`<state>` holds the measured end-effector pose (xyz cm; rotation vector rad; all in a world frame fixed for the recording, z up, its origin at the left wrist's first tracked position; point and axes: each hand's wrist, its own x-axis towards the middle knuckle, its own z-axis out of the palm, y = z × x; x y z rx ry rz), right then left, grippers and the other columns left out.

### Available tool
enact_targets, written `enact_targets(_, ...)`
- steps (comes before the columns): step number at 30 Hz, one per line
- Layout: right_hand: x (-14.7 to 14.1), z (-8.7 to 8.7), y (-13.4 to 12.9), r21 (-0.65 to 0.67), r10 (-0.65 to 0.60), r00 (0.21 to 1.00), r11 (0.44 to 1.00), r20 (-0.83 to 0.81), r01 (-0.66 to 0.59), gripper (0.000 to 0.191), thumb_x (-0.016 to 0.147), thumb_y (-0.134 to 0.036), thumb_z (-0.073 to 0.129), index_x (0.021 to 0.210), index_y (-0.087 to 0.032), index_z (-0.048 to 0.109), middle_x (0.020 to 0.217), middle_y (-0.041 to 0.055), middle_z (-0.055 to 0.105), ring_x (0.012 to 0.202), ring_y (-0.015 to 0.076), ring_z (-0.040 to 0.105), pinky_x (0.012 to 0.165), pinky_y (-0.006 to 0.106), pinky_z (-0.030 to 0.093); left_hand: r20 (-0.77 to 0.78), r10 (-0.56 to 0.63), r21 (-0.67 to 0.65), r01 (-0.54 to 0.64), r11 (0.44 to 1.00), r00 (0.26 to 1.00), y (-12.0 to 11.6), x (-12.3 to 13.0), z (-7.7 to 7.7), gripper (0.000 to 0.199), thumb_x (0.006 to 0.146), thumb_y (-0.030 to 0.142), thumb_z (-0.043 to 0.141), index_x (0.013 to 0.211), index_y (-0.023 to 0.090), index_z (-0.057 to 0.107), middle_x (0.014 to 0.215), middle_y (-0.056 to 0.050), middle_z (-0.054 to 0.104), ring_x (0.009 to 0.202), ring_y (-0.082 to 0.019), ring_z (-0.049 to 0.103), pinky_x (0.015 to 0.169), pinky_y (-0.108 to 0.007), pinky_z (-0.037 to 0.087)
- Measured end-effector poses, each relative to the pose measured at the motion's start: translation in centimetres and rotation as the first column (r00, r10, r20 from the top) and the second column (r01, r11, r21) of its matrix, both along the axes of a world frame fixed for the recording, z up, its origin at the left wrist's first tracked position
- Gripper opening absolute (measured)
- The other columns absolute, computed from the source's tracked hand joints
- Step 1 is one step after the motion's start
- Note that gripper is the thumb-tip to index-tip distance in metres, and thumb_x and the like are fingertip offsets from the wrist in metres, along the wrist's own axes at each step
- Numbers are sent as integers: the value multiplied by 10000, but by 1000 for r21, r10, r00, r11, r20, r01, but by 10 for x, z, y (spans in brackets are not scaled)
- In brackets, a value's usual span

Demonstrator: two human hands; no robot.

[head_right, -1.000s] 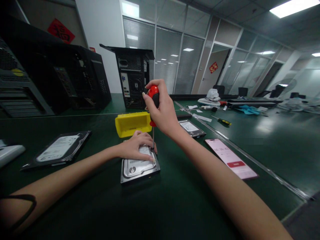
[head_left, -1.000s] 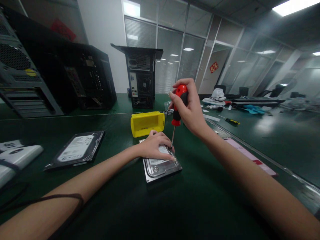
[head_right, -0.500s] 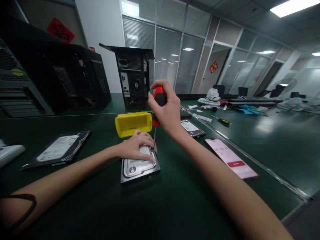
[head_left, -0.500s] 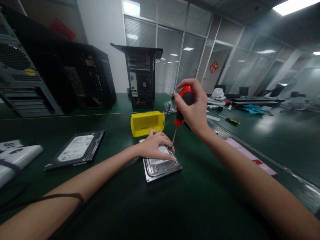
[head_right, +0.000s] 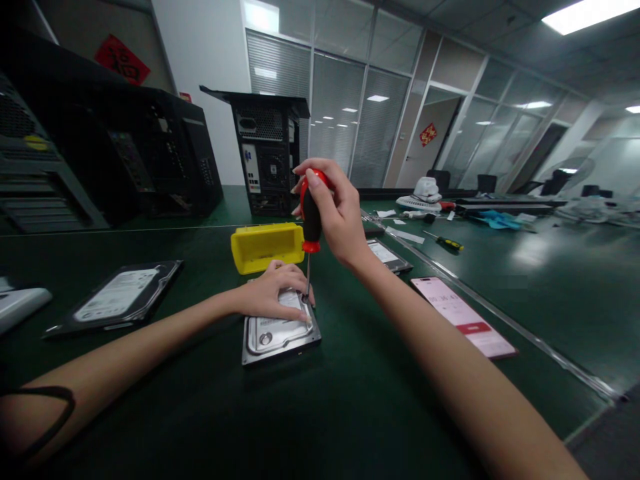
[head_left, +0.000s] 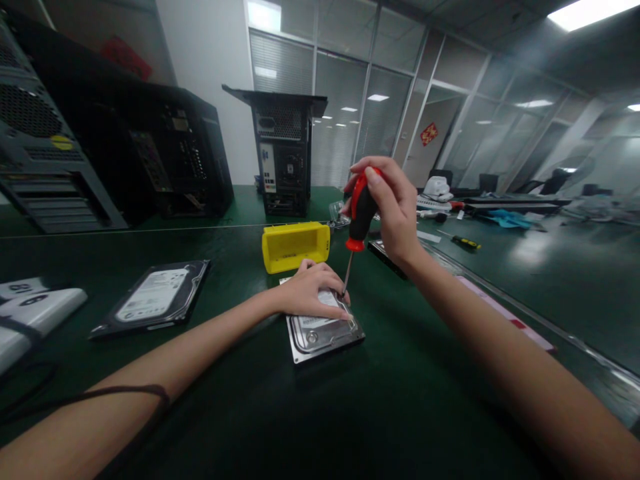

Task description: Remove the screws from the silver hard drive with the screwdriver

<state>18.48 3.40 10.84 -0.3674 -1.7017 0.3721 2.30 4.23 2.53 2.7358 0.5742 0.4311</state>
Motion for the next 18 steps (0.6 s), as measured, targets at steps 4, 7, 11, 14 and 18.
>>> enact_targets(4,-2,1,1,-20,129,989,991,-69,-130,116,895,-311,504,951,-227,561,911,13,627,719,126,647,638,267,551,-4,4,1,-4,1000,1000,0,0,1,335,771,575,612,959,305,677,1000,31,677,1078,-234,485,897,-388,213)
enact_targets(7,-4,3,-3,-47,136,988,989,-67,-139,100,884,-302,521,940,-232,565,940,9,643,751,124,647,665,254,556,-4,5,-1,-5,1000,1000,0,1,1,334,774,573,608,955,302,677,1001,31,679,1082,-238,483,905,-386,210)
enact_targets(11,-9,7,-13,-74,99,994,992,-37,-102,149,854,-342,562,939,-220,570,955,7,636,803,124,643,716,268,556,-16,10,-11,-10,1000,1000,-2,1,2,334,784,566,597,960,293,677,1019,22,680,1093,-246,477,910,-390,207)
enact_targets(14,-12,8,-19,-91,66,997,993,-39,-69,144,833,-348,596,892,-219,569,907,9,618,738,114,627,709,281,548,-24,6,-12,-7,1000,1000,-2,0,3,341,788,568,587,969,293,675,1030,18,677,1095,-250,475,910,-393,208)
enact_targets(18,-11,5,-14,-97,26,998,995,-56,-31,168,797,-348,637,816,-244,506,711,-32,555,543,88,543,542,264,517,-24,10,-11,-10,1000,1000,-1,0,2,345,781,576,586,965,300,680,1036,18,675,1091,-249,474,909,-389,213)
